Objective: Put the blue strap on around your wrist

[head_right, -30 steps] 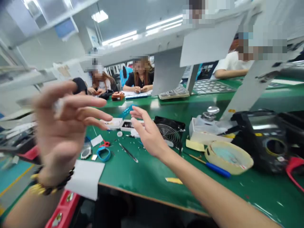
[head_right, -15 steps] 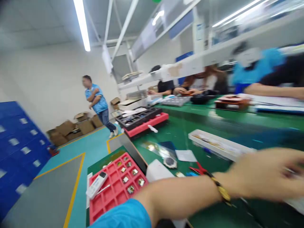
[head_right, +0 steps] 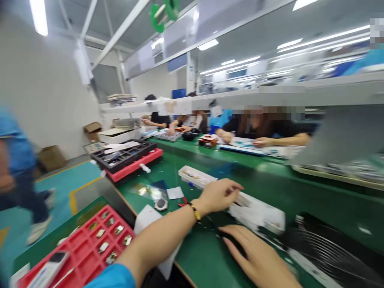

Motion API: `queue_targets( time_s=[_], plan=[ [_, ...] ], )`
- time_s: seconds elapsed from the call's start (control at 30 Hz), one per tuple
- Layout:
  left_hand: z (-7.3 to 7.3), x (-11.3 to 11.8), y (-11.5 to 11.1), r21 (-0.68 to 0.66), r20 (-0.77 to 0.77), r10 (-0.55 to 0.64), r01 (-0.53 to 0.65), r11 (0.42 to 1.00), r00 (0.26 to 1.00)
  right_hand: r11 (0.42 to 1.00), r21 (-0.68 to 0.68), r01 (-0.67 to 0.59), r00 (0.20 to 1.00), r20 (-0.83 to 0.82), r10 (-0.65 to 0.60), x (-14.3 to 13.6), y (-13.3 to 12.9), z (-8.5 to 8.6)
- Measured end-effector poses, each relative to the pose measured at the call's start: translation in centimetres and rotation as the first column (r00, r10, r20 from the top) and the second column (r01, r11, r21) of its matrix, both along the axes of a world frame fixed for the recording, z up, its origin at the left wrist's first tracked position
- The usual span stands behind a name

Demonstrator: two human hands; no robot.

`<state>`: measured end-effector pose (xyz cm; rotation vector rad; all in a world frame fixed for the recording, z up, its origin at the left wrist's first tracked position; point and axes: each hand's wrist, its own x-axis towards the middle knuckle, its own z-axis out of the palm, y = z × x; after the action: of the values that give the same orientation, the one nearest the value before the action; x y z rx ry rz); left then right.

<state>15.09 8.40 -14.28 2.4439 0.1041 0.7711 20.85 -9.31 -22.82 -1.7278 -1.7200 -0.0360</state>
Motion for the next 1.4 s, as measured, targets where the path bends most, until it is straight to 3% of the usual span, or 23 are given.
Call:
queue_targets(
  time_s=[0.1, 0.27, 0.5, 0.73, 1.03, 1.4],
  plan=[
    [-1.3, 0.6, 0.3, 0.021, -0.009, -0.075, 0.075, 0.997, 0.997, 0.975, -0.215, 0.051, 0.999, -0.004, -0.053, -0.3, -1.7, 2.1],
    [-1.8, 0.1, -0.5, 0.005, -0.022, -0.135, 0.135, 0.991, 0.991, 0.97, -0.238, 0.054, 0.998, -0.014, -0.059, -1.9, -1.6, 3.9],
    [-2.1, 0.0, -1.2, -0.02, -0.03, -0.208, 0.207, 0.978, 0.978, 0.985, -0.164, 0.043, 0.999, 0.007, -0.042, -2.3, -1.7, 4.2],
    [-2.4, 0.2, -0.8, -0.056, -0.066, -0.244, 0.241, 0.969, 0.967, 0.969, -0.217, 0.118, 0.986, 0.141, -0.089, -2.4, -1.5, 4.9],
    [-2.4, 0.4, -0.3, -0.078, -0.125, -0.227, 0.218, 0.973, 0.966, 0.97, -0.189, 0.154, 0.927, 0.368, -0.075, -1.5, -0.8, 3.8],
    [-4.4, 1.7, 1.8, 0.011, -0.139, -0.176, 0.179, 0.984, 0.975, 0.938, -0.293, 0.185, 0.88, 0.475, -0.025, -1.6, -0.6, 4.7]
  ],
)
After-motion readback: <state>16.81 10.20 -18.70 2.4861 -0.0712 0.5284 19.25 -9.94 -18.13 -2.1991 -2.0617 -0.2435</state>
